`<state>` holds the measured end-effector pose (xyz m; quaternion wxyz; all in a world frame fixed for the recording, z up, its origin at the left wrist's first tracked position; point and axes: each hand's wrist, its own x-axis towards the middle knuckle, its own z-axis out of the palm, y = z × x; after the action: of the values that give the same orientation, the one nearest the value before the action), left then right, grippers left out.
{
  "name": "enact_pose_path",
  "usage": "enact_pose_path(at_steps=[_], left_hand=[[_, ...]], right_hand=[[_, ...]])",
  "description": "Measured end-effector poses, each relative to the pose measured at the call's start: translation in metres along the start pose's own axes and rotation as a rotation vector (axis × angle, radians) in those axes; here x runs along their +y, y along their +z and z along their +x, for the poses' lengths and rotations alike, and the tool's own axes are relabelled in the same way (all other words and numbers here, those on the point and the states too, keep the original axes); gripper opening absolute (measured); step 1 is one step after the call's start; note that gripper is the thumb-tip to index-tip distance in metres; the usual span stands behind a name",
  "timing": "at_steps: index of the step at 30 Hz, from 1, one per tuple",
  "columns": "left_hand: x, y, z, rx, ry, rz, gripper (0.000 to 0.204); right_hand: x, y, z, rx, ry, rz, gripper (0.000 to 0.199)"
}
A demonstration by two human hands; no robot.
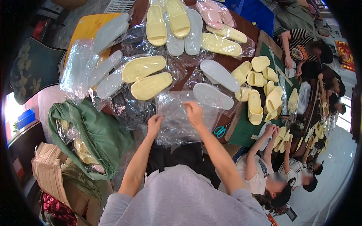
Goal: The person empties a large bag of slippers onto a work table and packs the slippers into plastic bags by hand.
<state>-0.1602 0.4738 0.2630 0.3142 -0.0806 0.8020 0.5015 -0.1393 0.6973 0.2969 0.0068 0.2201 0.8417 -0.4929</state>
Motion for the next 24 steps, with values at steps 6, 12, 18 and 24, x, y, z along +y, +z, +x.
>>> enact_pose_path(at_steps=[6, 12, 18, 24], left_hand=[[-0.03, -0.01, -0.015, 0.053, -0.014, 0.014, 0.021], [-0.007, 0.014, 0.001, -0.028, -0.04, -0.018, 0.015], [-0.029, -0.001, 0.0, 0.041, -0.022, -0.085, 0.015], [-0.012, 0.004, 0.008, -0.048, -0.05, -0.102, 0.021]], right_hand=[[0.022, 0.004, 0.143, -0.215, -0.3, -0.498, 0.023], [0.098, -0.03, 0.206, -0.491, -0.325, -1.259, 0.017], [0.023, -0.187, 0.176, -0.295, -0.409, -1.076, 0.012], [-0.02, -0.418, 0.054, -0.288, -0.061, -1.264, 0.012]])
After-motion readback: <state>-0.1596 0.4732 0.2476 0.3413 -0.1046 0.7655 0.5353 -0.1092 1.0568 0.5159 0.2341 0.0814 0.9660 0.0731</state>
